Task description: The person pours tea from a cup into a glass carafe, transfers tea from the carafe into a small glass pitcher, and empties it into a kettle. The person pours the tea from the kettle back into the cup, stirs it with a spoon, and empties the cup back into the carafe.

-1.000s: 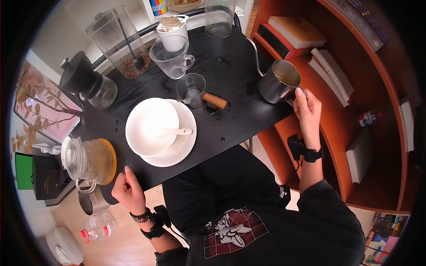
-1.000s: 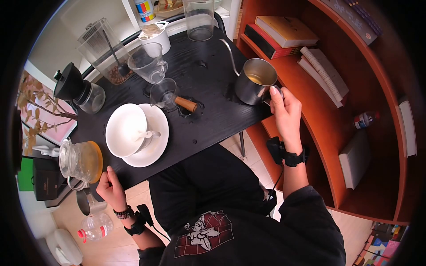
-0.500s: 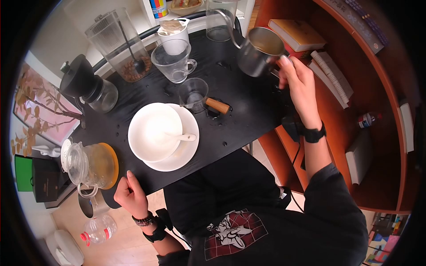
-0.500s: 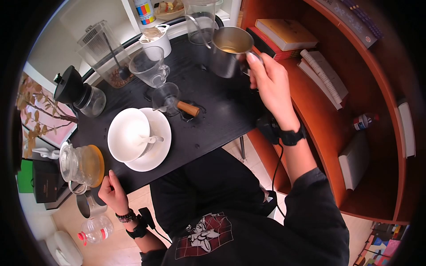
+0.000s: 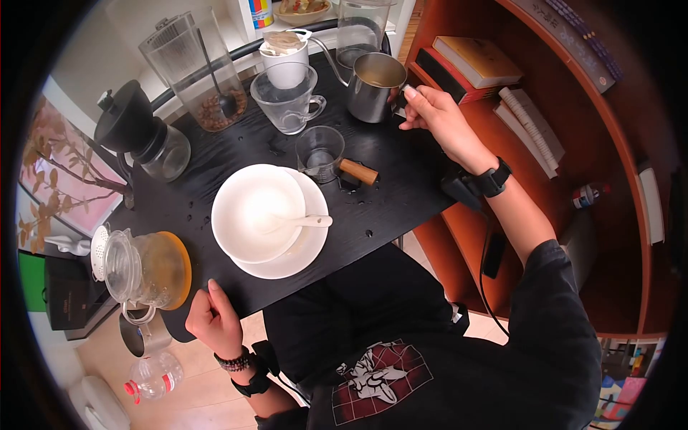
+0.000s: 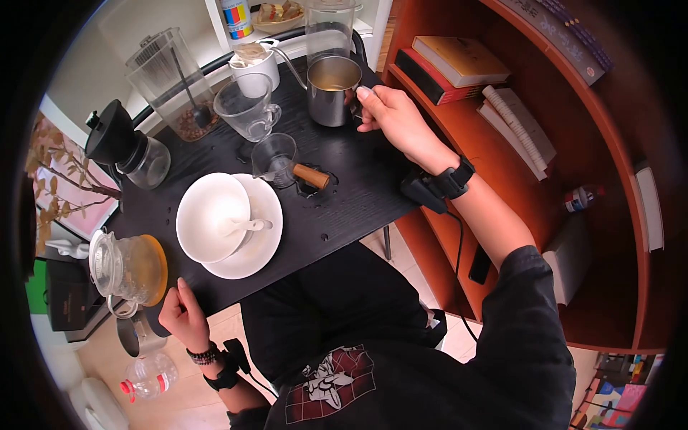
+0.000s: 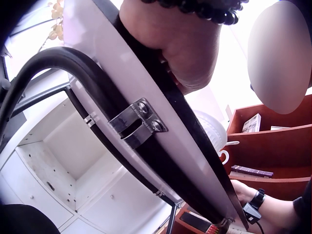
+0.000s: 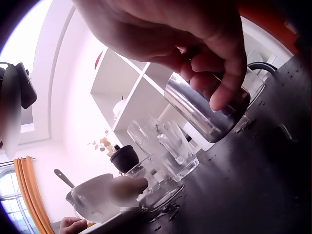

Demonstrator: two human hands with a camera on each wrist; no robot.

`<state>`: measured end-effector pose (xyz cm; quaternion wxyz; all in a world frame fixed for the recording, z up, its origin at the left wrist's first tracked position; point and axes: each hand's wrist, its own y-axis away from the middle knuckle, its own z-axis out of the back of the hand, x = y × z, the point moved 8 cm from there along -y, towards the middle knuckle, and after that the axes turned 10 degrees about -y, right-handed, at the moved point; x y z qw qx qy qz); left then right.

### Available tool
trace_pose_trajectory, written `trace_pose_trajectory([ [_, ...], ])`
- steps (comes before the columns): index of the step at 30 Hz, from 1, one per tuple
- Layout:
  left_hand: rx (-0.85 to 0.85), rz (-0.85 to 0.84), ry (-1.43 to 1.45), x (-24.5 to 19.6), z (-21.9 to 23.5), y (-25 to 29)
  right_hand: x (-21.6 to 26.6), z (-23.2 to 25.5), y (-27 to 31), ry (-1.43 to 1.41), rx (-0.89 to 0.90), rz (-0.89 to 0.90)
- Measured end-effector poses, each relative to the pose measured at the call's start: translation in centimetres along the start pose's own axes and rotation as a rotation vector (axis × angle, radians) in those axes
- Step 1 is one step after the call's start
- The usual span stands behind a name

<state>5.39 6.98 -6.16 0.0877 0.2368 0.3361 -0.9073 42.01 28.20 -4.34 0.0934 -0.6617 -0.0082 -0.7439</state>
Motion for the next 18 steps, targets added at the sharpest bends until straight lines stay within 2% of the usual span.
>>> trace_pose_trajectory([
  [7,0.0,-0.006,0.001,-0.1,0.0,0.0,-1.1,-0.8,0.1,-0.028,0.063,-0.103],
  [18,-0.006,0.003,-0.007,0.0,-0.1,0.0,-0.7,1.8,2.1,0.076,0.046,-0.127],
])
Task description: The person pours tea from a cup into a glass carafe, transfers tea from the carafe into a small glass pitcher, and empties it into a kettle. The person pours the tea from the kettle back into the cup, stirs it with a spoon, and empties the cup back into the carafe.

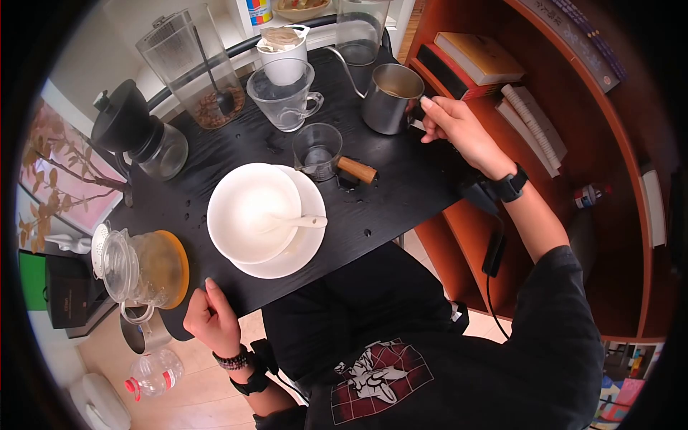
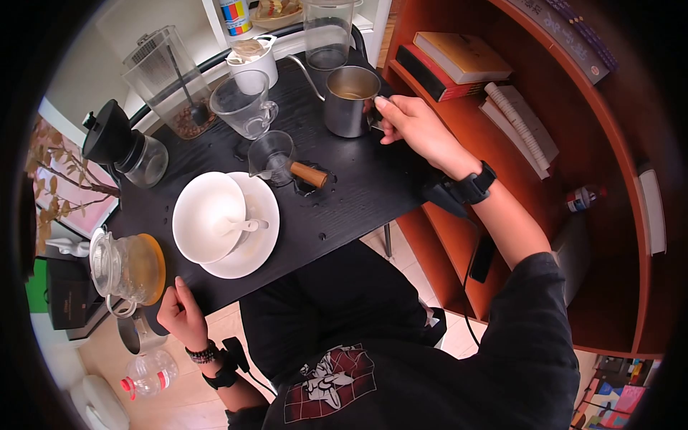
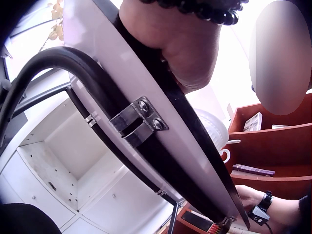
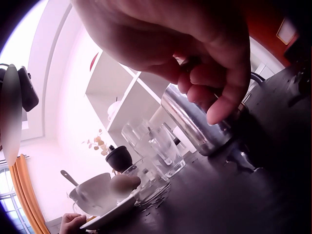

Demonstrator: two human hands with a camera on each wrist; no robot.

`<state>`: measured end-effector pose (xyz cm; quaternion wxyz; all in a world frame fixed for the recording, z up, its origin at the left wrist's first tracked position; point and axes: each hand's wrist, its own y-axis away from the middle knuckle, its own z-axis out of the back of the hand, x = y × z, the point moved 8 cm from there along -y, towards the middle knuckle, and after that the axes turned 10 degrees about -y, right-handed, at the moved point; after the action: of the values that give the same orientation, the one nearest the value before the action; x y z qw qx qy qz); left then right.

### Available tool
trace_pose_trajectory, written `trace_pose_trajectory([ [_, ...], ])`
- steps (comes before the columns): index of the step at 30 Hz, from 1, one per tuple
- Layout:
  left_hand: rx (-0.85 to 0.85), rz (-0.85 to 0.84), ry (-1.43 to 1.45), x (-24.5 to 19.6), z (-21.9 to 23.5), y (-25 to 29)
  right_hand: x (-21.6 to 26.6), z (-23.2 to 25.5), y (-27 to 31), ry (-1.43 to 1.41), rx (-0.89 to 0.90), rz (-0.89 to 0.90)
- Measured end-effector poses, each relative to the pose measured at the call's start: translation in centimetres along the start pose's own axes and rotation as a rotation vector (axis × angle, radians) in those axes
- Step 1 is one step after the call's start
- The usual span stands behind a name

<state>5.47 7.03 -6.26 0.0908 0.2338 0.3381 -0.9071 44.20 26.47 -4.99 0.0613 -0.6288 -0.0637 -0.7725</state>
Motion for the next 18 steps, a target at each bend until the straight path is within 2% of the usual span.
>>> trace_pose_trajectory([
  [18,0.004,0.015,-0.011,0.3,-0.1,0.1,-1.6,6.1,7.2,0.01,-0.152,-0.042],
])
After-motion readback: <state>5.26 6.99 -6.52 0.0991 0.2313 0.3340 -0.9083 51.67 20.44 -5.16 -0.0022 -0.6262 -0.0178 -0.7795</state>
